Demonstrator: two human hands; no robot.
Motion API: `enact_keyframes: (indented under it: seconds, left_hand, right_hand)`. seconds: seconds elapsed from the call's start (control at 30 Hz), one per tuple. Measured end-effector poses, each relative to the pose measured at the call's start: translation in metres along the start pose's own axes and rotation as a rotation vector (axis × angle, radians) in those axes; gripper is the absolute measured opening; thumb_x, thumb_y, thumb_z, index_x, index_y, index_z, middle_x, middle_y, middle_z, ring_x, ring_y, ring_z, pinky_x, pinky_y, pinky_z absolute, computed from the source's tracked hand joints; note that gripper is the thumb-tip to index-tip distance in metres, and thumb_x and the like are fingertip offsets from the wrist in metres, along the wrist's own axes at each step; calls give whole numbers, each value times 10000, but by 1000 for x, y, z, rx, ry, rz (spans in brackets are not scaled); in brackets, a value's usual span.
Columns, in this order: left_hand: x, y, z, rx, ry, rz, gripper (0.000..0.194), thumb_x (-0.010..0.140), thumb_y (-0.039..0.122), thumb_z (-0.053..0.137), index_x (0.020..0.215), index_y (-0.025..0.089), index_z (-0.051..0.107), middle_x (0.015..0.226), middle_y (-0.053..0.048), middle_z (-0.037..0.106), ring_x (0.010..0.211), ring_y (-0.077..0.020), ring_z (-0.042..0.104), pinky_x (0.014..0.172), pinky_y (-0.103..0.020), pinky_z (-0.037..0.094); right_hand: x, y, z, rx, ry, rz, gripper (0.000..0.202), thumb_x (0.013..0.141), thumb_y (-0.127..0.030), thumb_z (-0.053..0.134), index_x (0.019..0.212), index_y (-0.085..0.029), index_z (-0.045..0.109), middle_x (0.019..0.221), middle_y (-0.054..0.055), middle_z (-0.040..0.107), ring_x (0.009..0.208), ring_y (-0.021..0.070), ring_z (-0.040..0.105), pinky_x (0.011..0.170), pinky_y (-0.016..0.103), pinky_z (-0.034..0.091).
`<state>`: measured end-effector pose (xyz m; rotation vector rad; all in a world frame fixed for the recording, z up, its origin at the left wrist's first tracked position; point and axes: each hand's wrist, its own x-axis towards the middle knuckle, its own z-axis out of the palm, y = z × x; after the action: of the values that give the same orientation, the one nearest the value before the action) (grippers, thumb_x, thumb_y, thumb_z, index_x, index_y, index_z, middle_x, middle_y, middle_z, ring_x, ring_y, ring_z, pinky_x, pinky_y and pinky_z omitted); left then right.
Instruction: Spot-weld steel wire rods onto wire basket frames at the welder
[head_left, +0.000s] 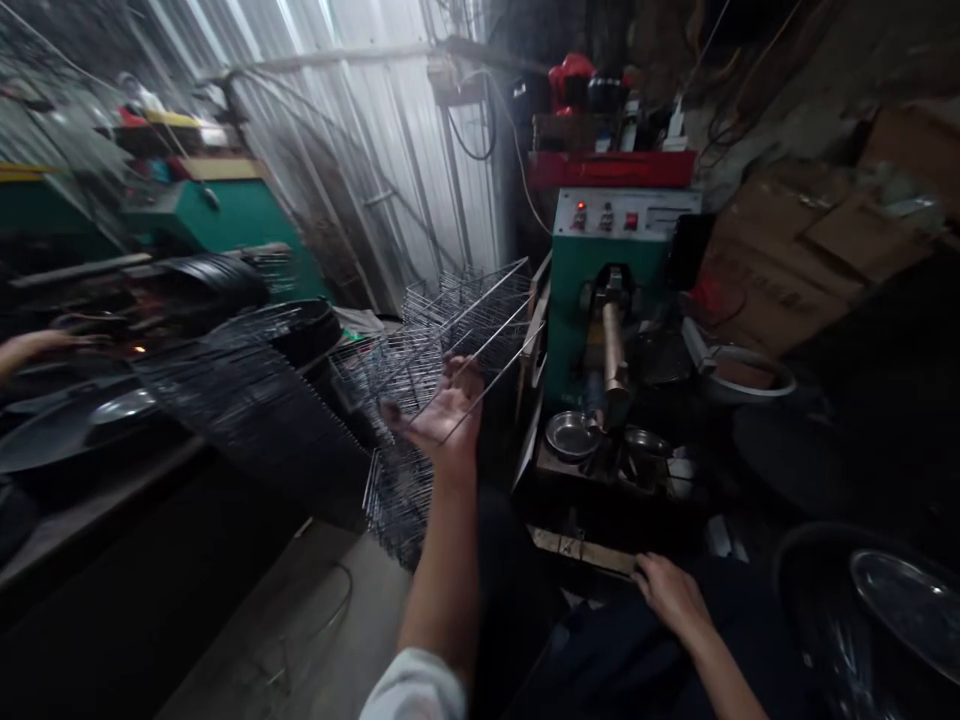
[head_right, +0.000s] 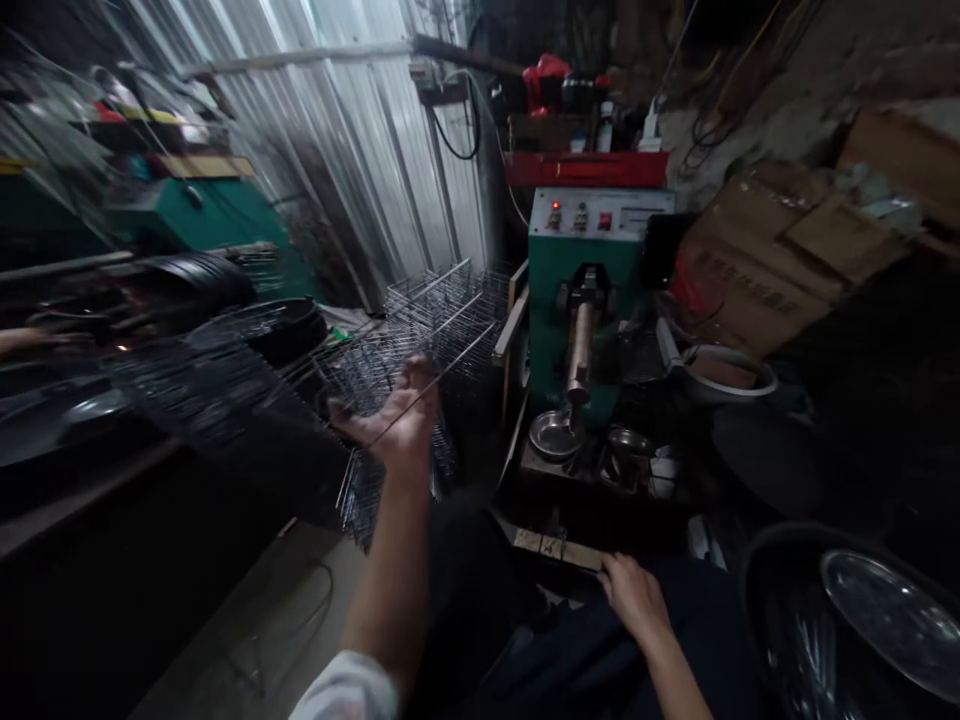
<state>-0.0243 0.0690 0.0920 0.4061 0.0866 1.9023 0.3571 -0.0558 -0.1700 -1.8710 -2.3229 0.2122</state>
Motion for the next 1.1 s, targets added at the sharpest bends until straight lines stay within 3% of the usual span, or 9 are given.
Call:
enact_keyframes:
  seconds: [0.1, 0.2, 0.37, 0.53, 0.7, 0.83, 0.9, 1.0, 1.1]
  left_hand:
    - [21, -49, 30, 43, 31, -257, 682, 816, 733, 498, 1089, 116, 595, 1013, -150, 686, 1034, -322, 715, 791, -417, 636]
    - [29, -65, 46, 109, 142, -419, 588, 867, 673, 469, 1028, 118, 578, 955, -157, 656, 1002, -355, 728, 722, -423, 641]
    - [32, -56, 54, -72, 22, -36, 660, 786, 752, 522, 1073, 160, 562, 1044, -134, 675, 1156, -331, 684, 910, -456, 622]
    - [38, -84, 62, 178, -17, -313, 476, 818, 592, 602, 960, 138, 613, 953, -138, 700, 1070, -343, 727, 870, -465, 624]
    - [41, -97, 67, 140, -172, -76, 503, 740, 618, 681, 994, 185, 651, 1048, -104, 732, 1153, -356, 706, 1011, -529, 572]
    - [35, -100, 63, 299, -168, -163, 446, 666, 513, 800, 939, 191, 658, 974, -86, 738, 1108, -374, 726, 1008, -538, 569]
    - [33, -102, 60, 287, -240, -65, 511, 679, 589, 778, 995, 209, 648, 1081, -94, 725, 1186, -378, 693, 1050, -539, 543]
    - [36, -110, 57, 352, -293, 80, 576, 622, 505, 878, 1061, 273, 586, 1142, -39, 695, 1174, -312, 705, 1024, -468, 559]
    - [42, -117, 61, 425, -253, 79, 620, 580, 366, 947, 1032, 289, 530, 1006, 24, 672, 1003, -232, 759, 934, -397, 589]
  right_hand:
    - [-1, -4, -13, -13, -150, 85, 277, 949, -227, 553, 1142, -234, 752, 1216, 104, 736, 1152, 247, 687, 974, 317, 514]
    - [-5, -2, -21, -14, -195, 119, 311, 966, -214, 555, 1222, -222, 732, 1303, 114, 699, 1223, 254, 652, 1008, 323, 498]
    - [-12, 5, -21, -2, -142, 119, 304, 951, -190, 580, 1207, -219, 742, 1260, 109, 719, 1183, 263, 673, 994, 334, 512]
    - [-10, 0, -26, -6, -178, 121, 314, 956, -178, 557, 1206, -236, 739, 1286, 103, 707, 1201, 258, 663, 998, 329, 505]
    - [-11, 1, -19, 11, -154, 99, 279, 960, -187, 549, 1159, -222, 741, 1236, 104, 723, 1165, 252, 669, 977, 334, 500]
    - [-12, 9, -7, 58, -134, 127, 297, 927, -188, 577, 1171, -243, 736, 1228, 94, 730, 1157, 251, 675, 979, 327, 497]
    - [-12, 11, -5, 58, -123, 117, 297, 928, -191, 576, 1171, -245, 738, 1233, 94, 728, 1162, 252, 674, 982, 325, 500]
    - [-12, 11, -7, 35, -127, 93, 292, 941, -183, 564, 1168, -229, 743, 1236, 108, 724, 1162, 258, 675, 977, 329, 509]
    - [-11, 10, -9, 23, -159, 75, 294, 955, -175, 552, 1172, -227, 743, 1227, 104, 727, 1150, 259, 681, 952, 330, 523]
